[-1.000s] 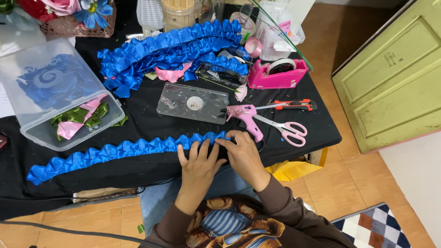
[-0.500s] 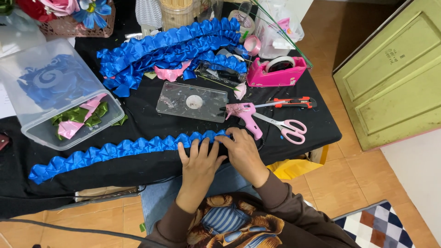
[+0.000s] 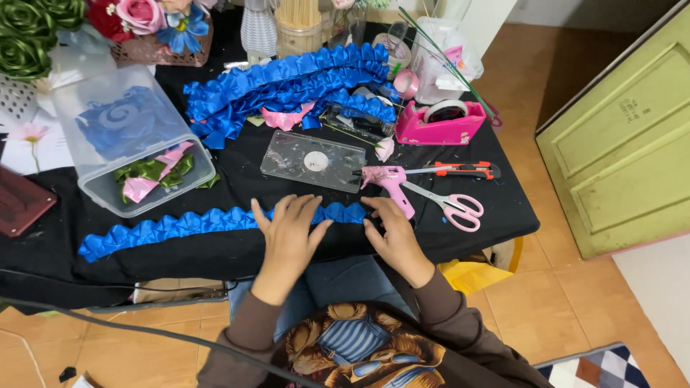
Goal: Using a hot glue gun to attach blue ruffled ribbon and small green fabric leaves to a project.
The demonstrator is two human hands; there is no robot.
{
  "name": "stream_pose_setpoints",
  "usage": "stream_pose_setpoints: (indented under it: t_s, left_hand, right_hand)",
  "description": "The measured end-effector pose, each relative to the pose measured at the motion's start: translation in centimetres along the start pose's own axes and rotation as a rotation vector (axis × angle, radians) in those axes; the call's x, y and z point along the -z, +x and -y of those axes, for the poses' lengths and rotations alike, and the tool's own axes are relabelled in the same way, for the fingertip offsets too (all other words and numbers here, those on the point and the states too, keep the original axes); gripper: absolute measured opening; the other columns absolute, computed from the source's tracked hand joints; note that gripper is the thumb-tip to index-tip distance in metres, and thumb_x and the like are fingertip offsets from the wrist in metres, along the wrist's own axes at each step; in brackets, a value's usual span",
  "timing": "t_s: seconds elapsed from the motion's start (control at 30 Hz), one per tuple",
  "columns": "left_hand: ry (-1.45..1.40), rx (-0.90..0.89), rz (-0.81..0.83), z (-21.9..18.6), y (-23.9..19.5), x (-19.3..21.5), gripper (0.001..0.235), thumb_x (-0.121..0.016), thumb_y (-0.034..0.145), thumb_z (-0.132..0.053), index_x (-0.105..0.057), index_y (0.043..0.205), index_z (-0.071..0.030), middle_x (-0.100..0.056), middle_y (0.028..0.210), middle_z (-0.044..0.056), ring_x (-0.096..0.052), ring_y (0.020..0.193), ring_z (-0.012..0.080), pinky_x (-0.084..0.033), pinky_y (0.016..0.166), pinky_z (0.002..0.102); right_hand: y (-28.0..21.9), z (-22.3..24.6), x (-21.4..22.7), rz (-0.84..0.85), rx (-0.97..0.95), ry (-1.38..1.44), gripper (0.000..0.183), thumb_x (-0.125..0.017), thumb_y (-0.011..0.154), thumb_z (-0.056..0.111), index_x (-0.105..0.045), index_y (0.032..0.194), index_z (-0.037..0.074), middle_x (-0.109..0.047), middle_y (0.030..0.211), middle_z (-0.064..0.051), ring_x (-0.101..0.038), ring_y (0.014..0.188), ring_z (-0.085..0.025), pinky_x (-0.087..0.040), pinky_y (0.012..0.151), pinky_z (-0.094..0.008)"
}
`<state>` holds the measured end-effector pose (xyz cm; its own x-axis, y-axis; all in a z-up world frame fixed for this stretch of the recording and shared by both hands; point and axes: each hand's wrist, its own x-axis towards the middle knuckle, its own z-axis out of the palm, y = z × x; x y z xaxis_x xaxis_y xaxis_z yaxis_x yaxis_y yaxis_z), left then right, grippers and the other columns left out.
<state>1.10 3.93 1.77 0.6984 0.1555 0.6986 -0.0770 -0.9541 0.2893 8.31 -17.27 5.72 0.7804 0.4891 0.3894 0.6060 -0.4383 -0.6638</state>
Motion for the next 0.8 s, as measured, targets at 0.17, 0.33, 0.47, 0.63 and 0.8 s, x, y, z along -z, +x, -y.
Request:
stream_pose_setpoints:
  t_s: [0.17, 0.33, 0.47, 0.63, 0.8]
  left_hand:
    - [-0.109, 0.023, 0.284, -0.7, 3.2, 1.5, 0.037, -0.074, 0.089, -0.043, -0.075, 0.118, -0.020, -0.077, 0.104, 0.006, -0.063, 0.121, 0.0275, 0.011, 0.116, 0.069]
    - [-0.143, 0.136, 0.566, -2.5, 6.5, 2.0, 0.035, -0.075, 0.090, -0.033, -0.074, 0.117, -0.011, -0.074, 0.100, 0.010, -0.061, 0.117, 0.0312, 0.012, 0.115, 0.069]
    - [-0.211, 0.193, 0.607, -2.9, 7.5, 1.4, 0.021, -0.080, 0.086, -0.026, -0.078, 0.100, -0.011, -0.072, 0.083, 0.007, -0.064, 0.107, 0.0291, 0.006, 0.114, 0.068]
    - [-0.274, 0.247, 0.655, -3.8, 8.5, 3.4, 0.019, -0.080, 0.083, -0.021, -0.077, 0.100, -0.012, -0.072, 0.087, 0.008, -0.062, 0.111, 0.0308, -0.009, 0.113, 0.065]
    - [-0.365, 0.297, 0.702, -3.6, 8.2, 2.4, 0.033, -0.079, 0.084, -0.015, -0.070, 0.116, -0.009, -0.075, 0.094, 0.011, -0.060, 0.116, 0.0330, -0.012, 0.115, 0.063]
  right_hand:
    - [0.0, -0.6, -0.4, -0.020, -0.026, -0.013, 0.039, -0.067, 0.092, 0.009, -0.066, 0.131, 0.010, -0.066, 0.120, -0.015, -0.070, 0.098, -0.028, -0.058, 0.081, -0.039]
    - [0.0, -1.3, -0.5, -0.076, 0.004, 0.053, 0.038, -0.068, 0.091, 0.005, -0.067, 0.129, 0.005, -0.066, 0.117, -0.018, -0.070, 0.091, -0.029, -0.059, 0.075, -0.037]
    - [0.0, -1.7, -0.7, -0.095, 0.010, 0.063, 0.037, -0.069, 0.090, 0.005, -0.068, 0.127, 0.005, -0.067, 0.116, -0.018, -0.070, 0.090, -0.028, -0.059, 0.074, -0.035]
    - [-0.1, -1.3, -0.7, -0.111, 0.025, 0.062, 0.037, -0.069, 0.090, 0.004, -0.068, 0.127, 0.004, -0.066, 0.115, -0.018, -0.069, 0.090, -0.027, -0.059, 0.074, -0.035]
    - [-0.1, -1.1, -0.6, -0.116, 0.023, 0.058, 0.036, -0.069, 0.090, 0.005, -0.068, 0.126, 0.003, -0.067, 0.114, -0.019, -0.069, 0.090, -0.028, -0.060, 0.075, -0.036]
